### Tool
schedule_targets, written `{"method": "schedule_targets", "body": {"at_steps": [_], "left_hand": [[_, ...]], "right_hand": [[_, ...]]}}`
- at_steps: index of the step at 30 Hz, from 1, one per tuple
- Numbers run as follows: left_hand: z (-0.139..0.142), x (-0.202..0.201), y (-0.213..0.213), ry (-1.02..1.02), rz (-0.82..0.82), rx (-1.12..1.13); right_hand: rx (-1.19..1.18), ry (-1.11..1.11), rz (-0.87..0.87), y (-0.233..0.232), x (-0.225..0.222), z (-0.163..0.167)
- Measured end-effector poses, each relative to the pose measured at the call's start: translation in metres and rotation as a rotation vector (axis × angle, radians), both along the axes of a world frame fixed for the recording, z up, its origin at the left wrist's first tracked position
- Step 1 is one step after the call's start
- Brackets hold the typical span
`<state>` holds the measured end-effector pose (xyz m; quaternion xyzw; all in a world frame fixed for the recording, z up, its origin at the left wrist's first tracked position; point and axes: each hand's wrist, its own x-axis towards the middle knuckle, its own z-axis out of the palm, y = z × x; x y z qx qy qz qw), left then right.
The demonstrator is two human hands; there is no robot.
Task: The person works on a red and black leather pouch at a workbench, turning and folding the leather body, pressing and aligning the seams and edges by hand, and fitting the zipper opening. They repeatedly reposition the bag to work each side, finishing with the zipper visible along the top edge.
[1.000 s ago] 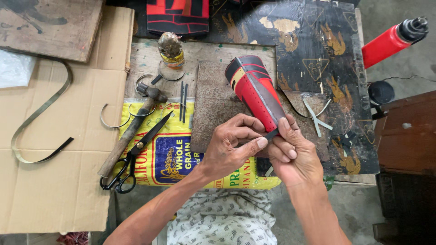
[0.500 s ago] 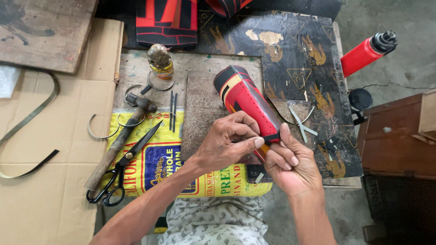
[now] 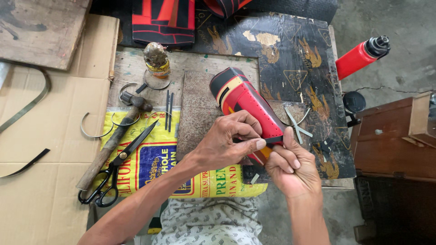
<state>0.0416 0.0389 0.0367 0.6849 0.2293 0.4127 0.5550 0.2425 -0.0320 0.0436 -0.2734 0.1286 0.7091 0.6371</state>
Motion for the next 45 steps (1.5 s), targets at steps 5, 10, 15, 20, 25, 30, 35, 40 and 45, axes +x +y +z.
{"method": "schedule_targets", "body": {"at_steps": [5,10,15,20,25,30,35,40,45], "left_hand": [[0.005,0.001,0.005,0.063,0.015,0.120],[0.001,0.004,0.010,0.081,0.027,0.141],[-0.005,0.008,0.014,0.051,0.027,0.152],[-0.013,0.014,0.015,0.068,0.075,0.223],[-0.017,0.019,0.017,0.066,0.087,0.248],[-0.017,0.020,0.017,0.078,0.083,0.250],[-0.017,0.023,0.017,0.084,0.098,0.241],[-0.014,0.030,0.016,0.135,0.128,0.251],[-0.014,0.037,0.015,0.174,0.155,0.230]], "right_hand": [[-0.010,0.108,-0.056,-0.001,0.005,0.001],[-0.007,0.165,-0.046,0.000,0.009,0.001],[-0.006,0.191,-0.051,0.000,0.012,0.001],[-0.006,0.213,-0.048,0.000,0.016,0.001],[-0.002,0.236,-0.038,0.000,0.019,0.000],[-0.004,0.225,-0.033,-0.001,0.021,-0.001],[-0.032,0.215,-0.049,-0.002,0.022,-0.002],[0.001,0.165,-0.029,-0.003,0.022,-0.002],[-0.012,-0.100,-0.093,-0.007,0.014,-0.004]]}}
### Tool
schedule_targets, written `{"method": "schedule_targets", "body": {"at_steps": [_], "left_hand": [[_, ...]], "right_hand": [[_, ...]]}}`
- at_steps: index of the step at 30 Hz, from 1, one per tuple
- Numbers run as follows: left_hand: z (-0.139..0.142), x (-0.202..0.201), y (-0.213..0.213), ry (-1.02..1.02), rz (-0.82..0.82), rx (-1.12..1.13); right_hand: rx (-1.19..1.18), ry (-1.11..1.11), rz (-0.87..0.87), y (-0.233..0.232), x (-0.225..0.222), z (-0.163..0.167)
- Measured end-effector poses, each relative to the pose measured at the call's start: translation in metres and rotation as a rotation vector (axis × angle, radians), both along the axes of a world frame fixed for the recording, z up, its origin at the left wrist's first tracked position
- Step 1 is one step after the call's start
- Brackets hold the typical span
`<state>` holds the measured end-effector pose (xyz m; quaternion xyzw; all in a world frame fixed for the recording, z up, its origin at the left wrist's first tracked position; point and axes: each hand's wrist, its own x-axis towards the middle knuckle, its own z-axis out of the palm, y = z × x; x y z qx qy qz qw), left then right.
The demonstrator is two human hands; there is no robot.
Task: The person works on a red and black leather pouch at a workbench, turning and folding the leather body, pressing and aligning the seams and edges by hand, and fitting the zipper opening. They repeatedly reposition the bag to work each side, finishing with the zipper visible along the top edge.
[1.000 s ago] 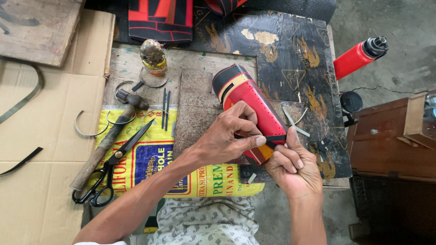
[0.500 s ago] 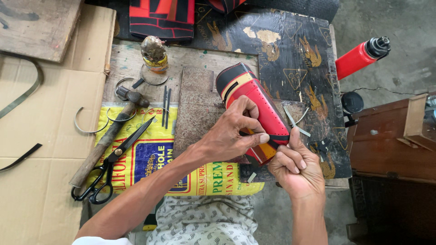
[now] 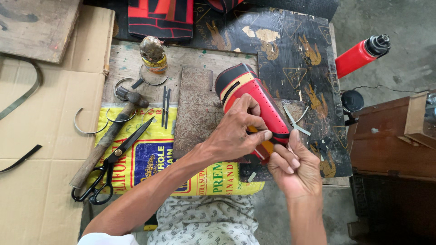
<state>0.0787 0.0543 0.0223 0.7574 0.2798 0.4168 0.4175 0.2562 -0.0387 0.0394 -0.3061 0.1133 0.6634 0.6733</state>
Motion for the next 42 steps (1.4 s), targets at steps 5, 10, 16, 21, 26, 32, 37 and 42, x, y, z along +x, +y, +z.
{"method": "schedule_targets", "body": {"at_steps": [5,10,16,21,26,32,37,42], "left_hand": [[-0.001,0.008,-0.001,0.016,0.000,-0.002],[0.002,0.001,0.005,0.068,-0.039,-0.057],[-0.001,-0.008,0.034,0.070,0.140,0.206],[-0.011,-0.001,0.052,0.116,-0.026,0.241],[-0.023,-0.001,0.056,0.158,-0.009,0.224],[-0.024,-0.001,0.056,0.165,0.004,0.231],[-0.016,-0.009,0.048,0.151,0.022,0.272],[-0.008,-0.016,0.042,0.168,0.014,0.251]], "right_hand": [[0.098,-0.401,-0.023,0.004,-0.020,-0.012],[0.189,-0.572,-0.198,0.014,-0.033,-0.023],[0.151,-0.740,-0.223,0.019,-0.043,-0.025],[0.222,-0.807,-0.215,0.028,-0.045,-0.025],[0.252,-0.809,-0.191,0.033,-0.039,-0.028],[0.274,-0.870,-0.201,0.038,-0.037,-0.034],[0.262,-0.850,-0.154,0.036,-0.032,-0.032],[0.241,-0.657,-0.170,0.031,-0.032,-0.029]]}}
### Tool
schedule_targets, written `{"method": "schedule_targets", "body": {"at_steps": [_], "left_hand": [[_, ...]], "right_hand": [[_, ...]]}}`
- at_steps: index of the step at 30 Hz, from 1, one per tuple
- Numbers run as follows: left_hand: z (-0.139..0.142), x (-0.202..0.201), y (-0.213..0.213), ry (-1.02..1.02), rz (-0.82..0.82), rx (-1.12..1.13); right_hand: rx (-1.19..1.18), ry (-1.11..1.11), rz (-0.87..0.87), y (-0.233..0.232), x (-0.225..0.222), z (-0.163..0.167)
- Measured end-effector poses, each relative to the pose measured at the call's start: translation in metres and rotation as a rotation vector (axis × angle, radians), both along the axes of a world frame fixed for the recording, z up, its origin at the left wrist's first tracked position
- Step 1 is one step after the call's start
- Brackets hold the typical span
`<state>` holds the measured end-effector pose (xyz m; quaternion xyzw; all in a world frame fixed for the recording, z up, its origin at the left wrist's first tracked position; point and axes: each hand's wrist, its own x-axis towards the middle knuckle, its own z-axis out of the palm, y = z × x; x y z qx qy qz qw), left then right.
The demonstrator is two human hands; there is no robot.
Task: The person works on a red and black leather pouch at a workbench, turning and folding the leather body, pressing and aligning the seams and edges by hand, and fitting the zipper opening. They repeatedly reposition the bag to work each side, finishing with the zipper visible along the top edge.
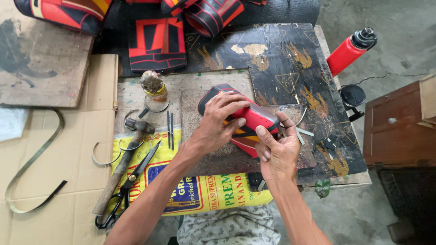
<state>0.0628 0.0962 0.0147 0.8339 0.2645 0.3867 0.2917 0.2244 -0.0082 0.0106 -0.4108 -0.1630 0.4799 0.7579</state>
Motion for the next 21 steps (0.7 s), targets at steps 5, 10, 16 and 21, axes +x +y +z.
{"method": "schedule_targets", "body": {"at_steps": [5,10,16,21], "left_hand": [[0.005,-0.009,-0.009,0.017,0.011,0.000],[0.007,-0.029,-0.022,0.043,0.033,-0.017],[0.005,-0.043,-0.044,0.057,0.032,-0.002],[0.004,-0.053,-0.057,0.074,0.030,-0.035]], "right_hand": [[0.003,-0.016,0.048,-0.001,-0.006,0.006],[-0.056,0.138,0.264,-0.019,-0.002,0.019],[-0.102,0.228,0.309,-0.040,-0.011,0.005],[-0.061,0.148,0.277,-0.054,-0.027,-0.005]]}}
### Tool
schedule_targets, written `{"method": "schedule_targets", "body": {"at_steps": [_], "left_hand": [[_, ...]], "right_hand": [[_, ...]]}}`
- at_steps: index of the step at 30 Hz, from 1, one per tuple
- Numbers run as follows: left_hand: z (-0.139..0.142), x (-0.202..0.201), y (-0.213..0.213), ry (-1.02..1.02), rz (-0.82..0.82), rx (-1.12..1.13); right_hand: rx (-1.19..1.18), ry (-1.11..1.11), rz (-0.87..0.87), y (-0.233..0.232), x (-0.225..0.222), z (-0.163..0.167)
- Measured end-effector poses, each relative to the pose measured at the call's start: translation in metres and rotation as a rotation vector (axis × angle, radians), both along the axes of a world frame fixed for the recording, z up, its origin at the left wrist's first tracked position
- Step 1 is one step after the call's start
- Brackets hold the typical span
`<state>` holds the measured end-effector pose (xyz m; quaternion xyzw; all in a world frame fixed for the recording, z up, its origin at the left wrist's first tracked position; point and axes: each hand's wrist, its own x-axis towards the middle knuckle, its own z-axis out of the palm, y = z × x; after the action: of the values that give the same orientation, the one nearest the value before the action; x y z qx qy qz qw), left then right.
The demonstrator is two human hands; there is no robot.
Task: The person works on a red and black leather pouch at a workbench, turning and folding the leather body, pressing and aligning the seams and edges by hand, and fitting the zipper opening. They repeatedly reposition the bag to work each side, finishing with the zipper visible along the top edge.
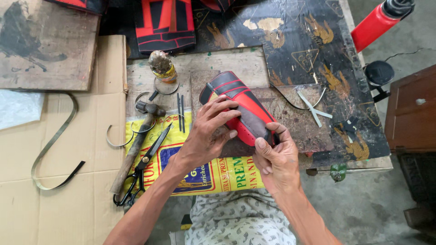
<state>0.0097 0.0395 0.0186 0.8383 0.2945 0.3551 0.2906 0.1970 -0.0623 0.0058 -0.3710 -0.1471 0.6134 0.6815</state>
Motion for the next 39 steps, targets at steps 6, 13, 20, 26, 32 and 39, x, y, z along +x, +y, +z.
{"method": "schedule_targets", "body": {"at_steps": [6,13,20,26,32,39], "left_hand": [[-0.003,-0.006,-0.008,-0.010,0.012,-0.013],[-0.006,-0.014,-0.015,-0.019,0.010,-0.041],[-0.014,-0.026,-0.023,0.014,-0.001,-0.091],[-0.015,-0.027,-0.027,0.037,-0.022,-0.077],[-0.017,-0.022,-0.020,0.032,-0.038,-0.056],[-0.045,-0.021,0.051,-0.284,0.155,-0.238]], "right_hand": [[-0.028,-0.054,0.037,-0.004,-0.007,0.005],[-0.076,-0.078,0.047,-0.008,-0.018,0.001],[-0.250,0.136,0.147,-0.024,-0.019,-0.009],[-0.413,0.268,0.143,-0.021,-0.020,-0.017],[-0.424,0.341,0.139,-0.014,-0.003,-0.017],[-0.405,0.431,0.113,-0.016,0.027,-0.017]]}}
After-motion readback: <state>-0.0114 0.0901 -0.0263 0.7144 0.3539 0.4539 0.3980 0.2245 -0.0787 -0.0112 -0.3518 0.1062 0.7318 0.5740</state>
